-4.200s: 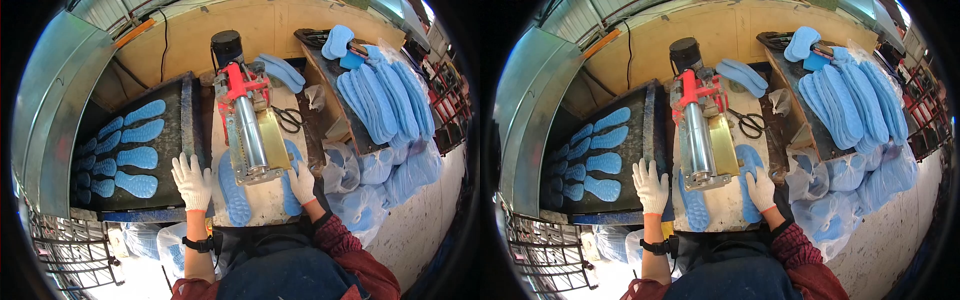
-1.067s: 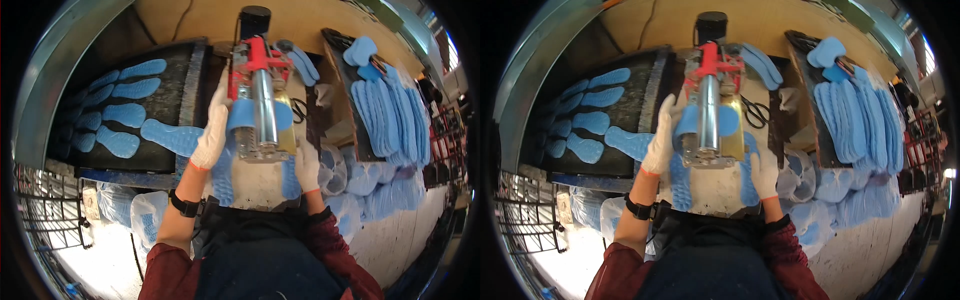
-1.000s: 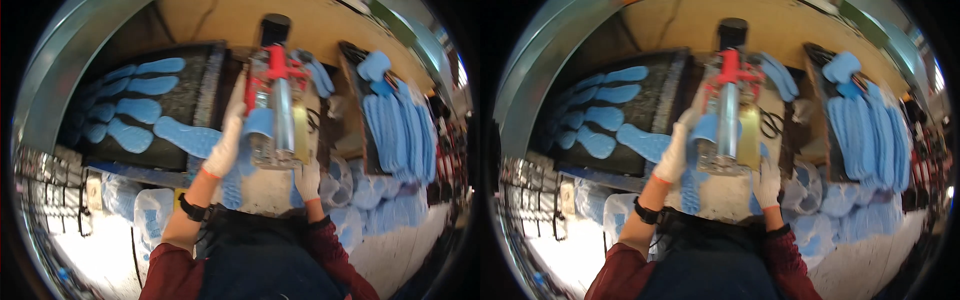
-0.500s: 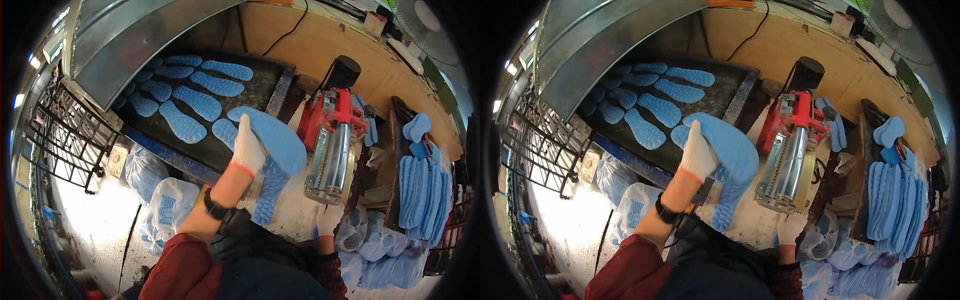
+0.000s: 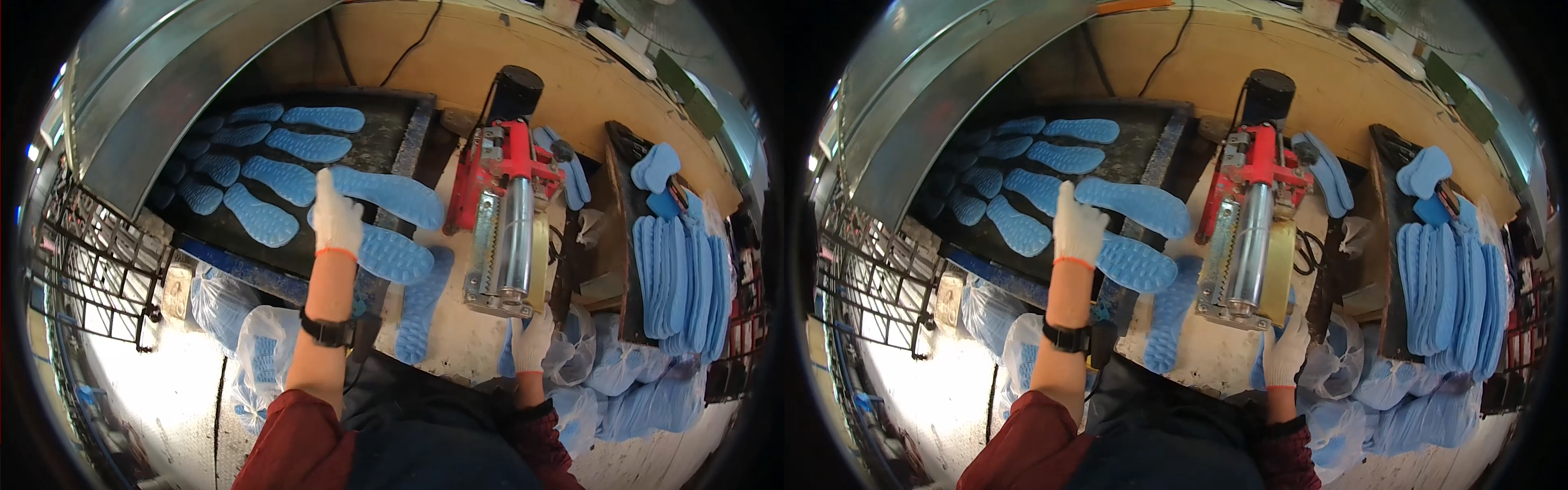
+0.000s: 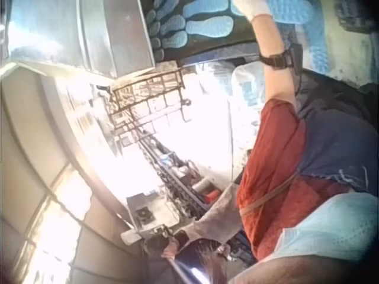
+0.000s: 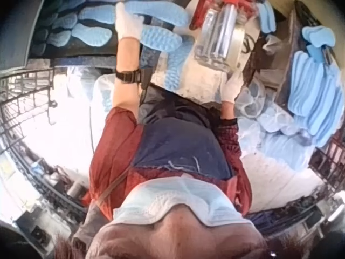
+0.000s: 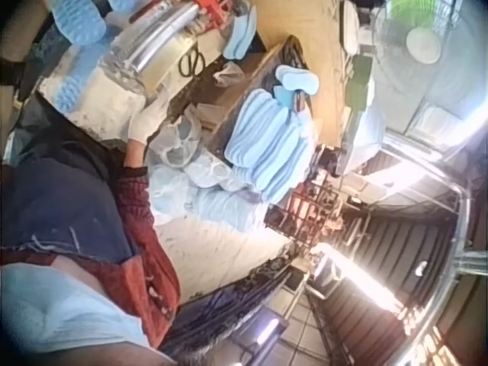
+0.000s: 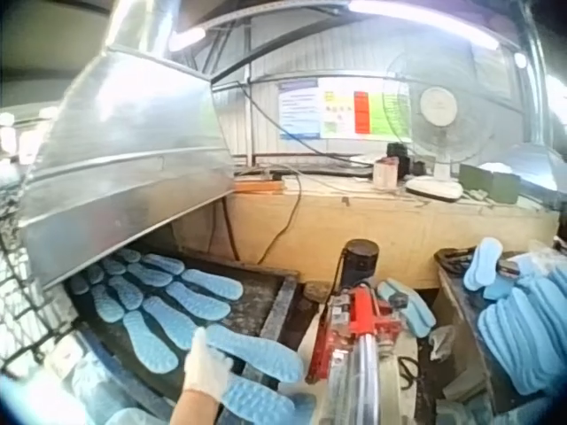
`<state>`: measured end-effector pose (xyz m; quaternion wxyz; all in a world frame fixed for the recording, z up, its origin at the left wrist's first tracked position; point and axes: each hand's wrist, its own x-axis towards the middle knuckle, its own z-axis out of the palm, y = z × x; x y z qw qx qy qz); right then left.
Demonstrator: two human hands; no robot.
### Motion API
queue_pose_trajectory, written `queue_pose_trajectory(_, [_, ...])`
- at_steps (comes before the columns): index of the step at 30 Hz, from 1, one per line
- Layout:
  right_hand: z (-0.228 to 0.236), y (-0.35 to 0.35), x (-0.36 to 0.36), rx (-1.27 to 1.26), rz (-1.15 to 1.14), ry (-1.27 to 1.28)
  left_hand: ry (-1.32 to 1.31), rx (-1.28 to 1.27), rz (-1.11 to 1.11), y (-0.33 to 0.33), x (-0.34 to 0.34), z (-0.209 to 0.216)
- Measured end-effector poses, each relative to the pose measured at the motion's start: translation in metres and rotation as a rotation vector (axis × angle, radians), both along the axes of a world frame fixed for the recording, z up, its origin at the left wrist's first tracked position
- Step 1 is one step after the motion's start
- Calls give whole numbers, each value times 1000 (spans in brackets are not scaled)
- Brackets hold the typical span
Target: Applying adhesive to shoe insoles using a roller machine and organizing the processed parts.
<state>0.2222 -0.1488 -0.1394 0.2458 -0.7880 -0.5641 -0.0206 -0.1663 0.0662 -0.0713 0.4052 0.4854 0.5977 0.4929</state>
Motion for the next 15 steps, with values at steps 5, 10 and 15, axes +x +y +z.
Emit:
queue_pose_trajectory(5, [-20, 5, 60, 118, -94, 539, -984, 125, -7, -55, 64, 68])
queue_pose_trajectory(10, [96, 18, 53, 397, 80, 518, -782, 268, -266, -111, 77, 79])
queue_pose_trajectory(15, [174, 52, 26, 380, 386, -294, -765, 283, -418, -133, 147, 119])
